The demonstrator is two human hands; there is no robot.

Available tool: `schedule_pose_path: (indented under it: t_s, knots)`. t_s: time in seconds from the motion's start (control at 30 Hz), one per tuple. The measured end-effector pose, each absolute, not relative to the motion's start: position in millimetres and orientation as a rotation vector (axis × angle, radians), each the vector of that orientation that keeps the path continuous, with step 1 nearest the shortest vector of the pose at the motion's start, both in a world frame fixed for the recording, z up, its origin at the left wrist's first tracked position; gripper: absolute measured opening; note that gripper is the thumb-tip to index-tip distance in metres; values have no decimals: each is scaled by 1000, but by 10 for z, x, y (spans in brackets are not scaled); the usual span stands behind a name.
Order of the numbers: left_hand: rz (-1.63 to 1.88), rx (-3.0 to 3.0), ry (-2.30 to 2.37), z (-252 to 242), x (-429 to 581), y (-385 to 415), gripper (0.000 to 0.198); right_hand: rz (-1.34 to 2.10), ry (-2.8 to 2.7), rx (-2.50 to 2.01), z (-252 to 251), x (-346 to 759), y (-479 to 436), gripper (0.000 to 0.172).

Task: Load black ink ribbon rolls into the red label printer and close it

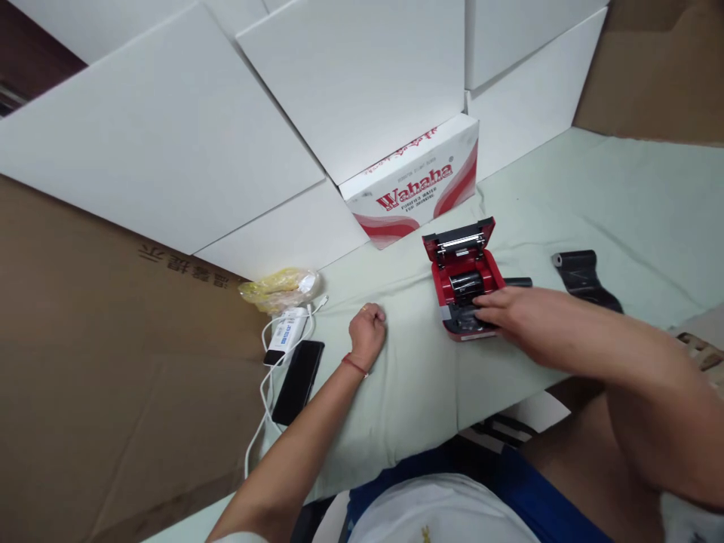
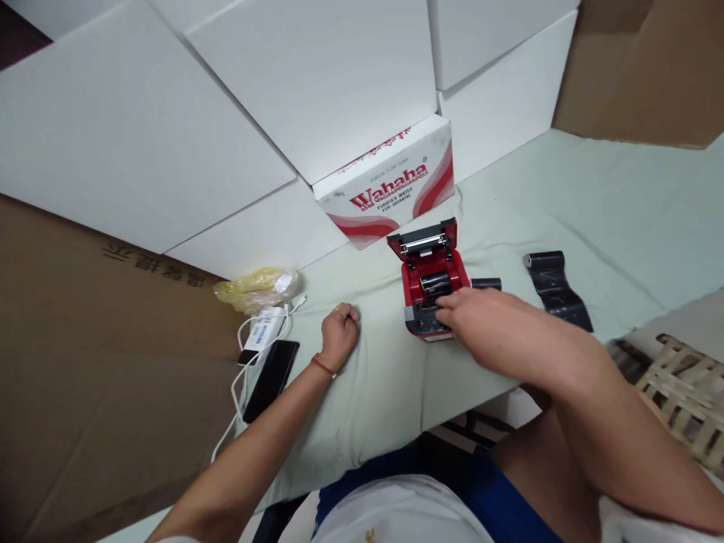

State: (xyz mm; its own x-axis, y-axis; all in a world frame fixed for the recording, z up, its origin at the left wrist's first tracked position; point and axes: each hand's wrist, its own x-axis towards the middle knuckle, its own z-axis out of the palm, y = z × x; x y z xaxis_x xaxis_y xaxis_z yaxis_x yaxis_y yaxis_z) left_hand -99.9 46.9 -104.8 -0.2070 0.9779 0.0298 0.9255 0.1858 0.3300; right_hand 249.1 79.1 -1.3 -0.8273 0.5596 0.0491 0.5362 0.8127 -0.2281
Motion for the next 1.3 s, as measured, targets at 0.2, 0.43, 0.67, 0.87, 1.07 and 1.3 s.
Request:
schedule_pose_path:
  t_s: [0.2,0.43,0.67,0.87,1.07,1.3]
  knots:
    - [1106,2006,1696,-572,-579,958,34,-38,-2849,-928,-262,2456,272,59]
    - [1048,1959,1371,-33,-136,1223,45,-61,-2960,-857,-256,2398,218,51]
    - [714,2335,1333,255,-119,1005,63,-35,-2943,-854,-78,2388,210,50]
    - [122,2541,1419,407,96,745,80,40,-2916,-934,43,2364,205,46]
    - [-322,2522,1630,351,352,592,51,137,-2852,-871,-18,2431,243,41]
    - [-18,2404,1660,188,215,634,48,215,-2812,-894,-86,2559,342,48]
